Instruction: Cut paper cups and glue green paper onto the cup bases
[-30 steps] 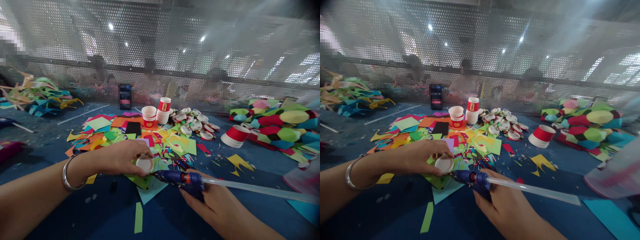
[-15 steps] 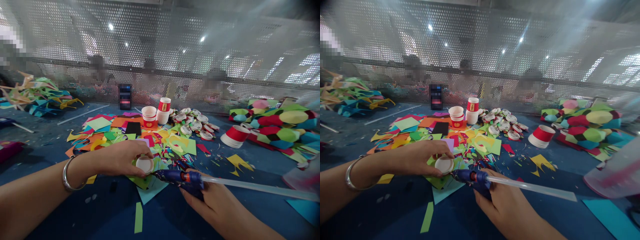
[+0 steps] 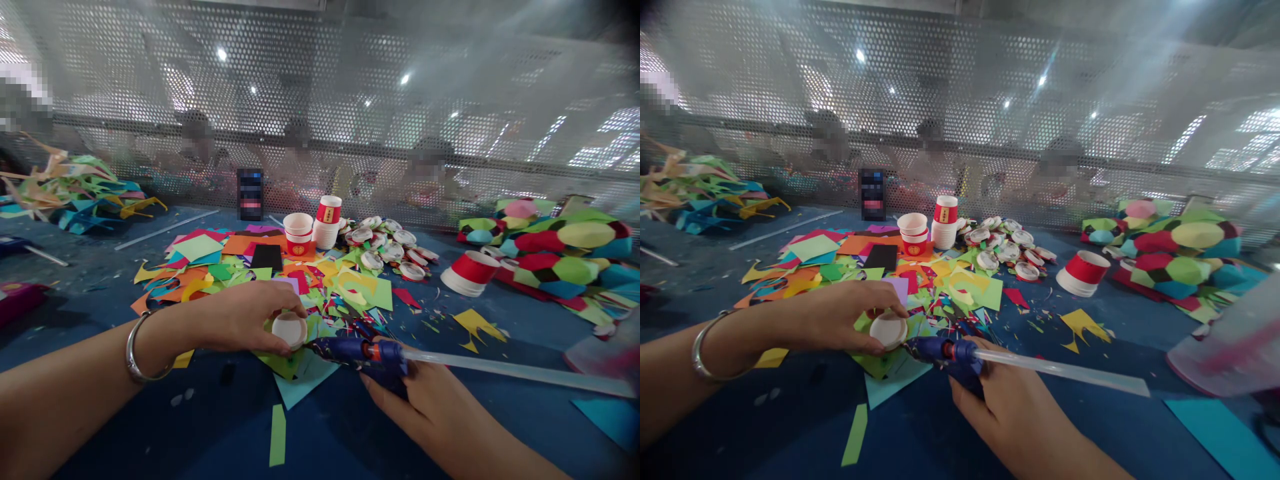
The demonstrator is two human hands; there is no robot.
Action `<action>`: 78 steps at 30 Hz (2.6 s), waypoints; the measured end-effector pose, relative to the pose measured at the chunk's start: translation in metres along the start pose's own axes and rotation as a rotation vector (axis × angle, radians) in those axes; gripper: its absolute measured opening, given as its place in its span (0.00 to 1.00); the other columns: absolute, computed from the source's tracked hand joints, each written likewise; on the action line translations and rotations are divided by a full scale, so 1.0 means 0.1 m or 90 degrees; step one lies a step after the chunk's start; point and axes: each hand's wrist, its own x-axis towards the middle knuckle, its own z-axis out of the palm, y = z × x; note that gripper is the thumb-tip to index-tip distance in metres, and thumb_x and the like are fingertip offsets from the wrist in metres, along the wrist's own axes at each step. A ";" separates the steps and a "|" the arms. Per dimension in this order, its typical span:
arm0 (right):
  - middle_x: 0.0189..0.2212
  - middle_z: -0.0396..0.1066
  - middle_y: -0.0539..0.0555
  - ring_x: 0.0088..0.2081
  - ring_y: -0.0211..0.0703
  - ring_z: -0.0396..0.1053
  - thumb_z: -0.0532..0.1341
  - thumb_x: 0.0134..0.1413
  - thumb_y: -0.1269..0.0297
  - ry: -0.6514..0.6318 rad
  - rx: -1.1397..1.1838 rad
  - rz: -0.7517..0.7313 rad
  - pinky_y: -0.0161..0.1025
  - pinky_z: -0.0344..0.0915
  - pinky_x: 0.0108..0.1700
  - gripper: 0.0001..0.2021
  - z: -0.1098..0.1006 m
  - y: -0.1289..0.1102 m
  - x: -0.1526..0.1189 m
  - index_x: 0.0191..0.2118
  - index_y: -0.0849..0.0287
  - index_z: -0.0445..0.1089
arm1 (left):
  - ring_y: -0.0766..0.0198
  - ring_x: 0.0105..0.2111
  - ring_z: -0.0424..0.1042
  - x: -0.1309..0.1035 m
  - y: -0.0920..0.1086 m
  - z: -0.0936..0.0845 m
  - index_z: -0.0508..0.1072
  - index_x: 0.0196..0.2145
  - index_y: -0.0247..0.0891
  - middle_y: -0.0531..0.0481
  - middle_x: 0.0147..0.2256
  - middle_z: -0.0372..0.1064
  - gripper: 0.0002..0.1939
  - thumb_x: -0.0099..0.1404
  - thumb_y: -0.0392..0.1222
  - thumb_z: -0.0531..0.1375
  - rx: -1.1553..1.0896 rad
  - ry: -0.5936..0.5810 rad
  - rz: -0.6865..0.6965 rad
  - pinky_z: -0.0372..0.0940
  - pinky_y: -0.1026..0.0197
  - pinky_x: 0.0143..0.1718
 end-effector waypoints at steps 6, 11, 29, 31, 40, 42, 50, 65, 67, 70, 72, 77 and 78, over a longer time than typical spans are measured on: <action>0.38 0.77 0.55 0.37 0.48 0.74 0.53 0.61 0.63 0.004 0.001 0.003 0.46 0.68 0.40 0.10 0.00 0.01 0.00 0.39 0.55 0.72 | 0.57 0.42 0.70 -0.01 0.01 0.00 0.72 0.47 0.43 0.49 0.45 0.71 0.20 0.57 0.47 0.64 -0.006 0.007 -0.001 0.62 0.60 0.41; 0.40 0.77 0.55 0.40 0.50 0.74 0.53 0.62 0.62 0.005 0.006 0.006 0.48 0.69 0.42 0.11 0.00 0.01 0.01 0.42 0.54 0.73 | 0.57 0.41 0.69 0.00 0.02 -0.01 0.72 0.46 0.42 0.48 0.43 0.70 0.18 0.58 0.47 0.63 0.003 -0.001 0.001 0.62 0.59 0.39; 0.36 0.77 0.56 0.39 0.52 0.75 0.54 0.61 0.61 0.042 -0.019 0.019 0.49 0.70 0.41 0.11 0.00 0.01 0.04 0.37 0.55 0.73 | 0.56 0.41 0.68 -0.03 0.09 0.01 0.71 0.45 0.43 0.48 0.42 0.68 0.19 0.57 0.51 0.65 0.015 0.017 0.024 0.62 0.56 0.41; 0.36 0.77 0.56 0.38 0.53 0.74 0.54 0.61 0.61 0.046 -0.019 0.019 0.50 0.70 0.42 0.10 0.00 0.02 0.03 0.37 0.54 0.73 | 0.55 0.41 0.67 -0.04 0.10 0.05 0.71 0.44 0.43 0.48 0.42 0.68 0.20 0.57 0.53 0.64 0.026 0.033 0.021 0.62 0.55 0.42; 0.36 0.77 0.55 0.39 0.51 0.74 0.55 0.62 0.62 0.073 0.012 0.005 0.50 0.70 0.45 0.10 -0.02 0.05 0.03 0.36 0.53 0.74 | 0.48 0.46 0.64 -0.06 0.18 0.20 0.68 0.45 0.42 0.44 0.46 0.65 0.23 0.56 0.56 0.63 0.078 0.066 -0.025 0.62 0.50 0.44; 0.36 0.77 0.55 0.39 0.51 0.74 0.55 0.62 0.62 0.072 0.019 0.008 0.51 0.69 0.45 0.10 -0.02 0.05 0.03 0.37 0.53 0.74 | 0.47 0.46 0.63 -0.06 0.21 0.22 0.68 0.44 0.42 0.43 0.47 0.64 0.22 0.56 0.55 0.63 0.097 0.067 -0.036 0.62 0.49 0.44; 0.41 0.77 0.56 0.44 0.53 0.73 0.56 0.61 0.62 0.080 0.034 0.009 0.51 0.70 0.48 0.12 -0.02 0.04 0.02 0.45 0.53 0.74 | 0.45 0.47 0.63 -0.06 0.24 0.32 0.64 0.45 0.40 0.40 0.48 0.64 0.19 0.58 0.50 0.59 0.122 0.089 -0.062 0.61 0.44 0.46; 0.40 0.78 0.55 0.43 0.52 0.74 0.56 0.60 0.62 0.092 0.024 0.013 0.50 0.70 0.47 0.14 0.01 0.06 0.03 0.47 0.53 0.75 | 0.44 0.51 0.61 -0.04 0.28 0.33 0.61 0.54 0.35 0.39 0.51 0.62 0.30 0.54 0.46 0.57 0.159 0.082 -0.092 0.61 0.44 0.52; 0.39 0.78 0.56 0.42 0.53 0.75 0.56 0.61 0.61 0.092 0.021 0.012 0.50 0.71 0.46 0.13 0.01 0.06 0.02 0.46 0.53 0.75 | 0.44 0.52 0.61 -0.04 0.29 0.31 0.60 0.56 0.34 0.37 0.51 0.62 0.32 0.53 0.45 0.57 0.160 0.077 -0.088 0.61 0.44 0.53; 0.38 0.78 0.56 0.42 0.53 0.75 0.56 0.61 0.61 0.096 0.015 0.009 0.51 0.70 0.46 0.13 0.00 0.06 0.01 0.46 0.53 0.75 | 0.44 0.51 0.62 -0.04 0.30 0.29 0.60 0.56 0.32 0.37 0.51 0.63 0.32 0.54 0.44 0.57 0.161 0.076 -0.076 0.60 0.44 0.53; 0.39 0.78 0.56 0.42 0.53 0.75 0.56 0.61 0.61 0.091 0.016 0.009 0.51 0.70 0.45 0.13 0.00 0.07 0.00 0.46 0.53 0.75 | 0.44 0.50 0.63 -0.05 0.30 0.28 0.61 0.55 0.32 0.37 0.50 0.63 0.31 0.54 0.44 0.57 0.164 0.077 -0.069 0.60 0.43 0.53; 0.40 0.78 0.55 0.43 0.53 0.74 0.56 0.61 0.61 0.081 0.012 0.018 0.52 0.69 0.47 0.10 0.02 0.09 0.00 0.42 0.53 0.74 | 0.43 0.51 0.62 -0.08 0.27 0.26 0.63 0.53 0.33 0.36 0.51 0.64 0.27 0.56 0.43 0.57 0.152 0.042 -0.055 0.59 0.42 0.53; 0.41 0.78 0.55 0.43 0.53 0.74 0.56 0.61 0.61 0.080 0.011 0.018 0.52 0.69 0.47 0.10 0.03 0.09 0.00 0.43 0.53 0.74 | 0.42 0.53 0.61 -0.09 0.25 0.26 0.62 0.54 0.33 0.35 0.53 0.63 0.28 0.56 0.44 0.57 0.150 0.041 -0.048 0.58 0.42 0.54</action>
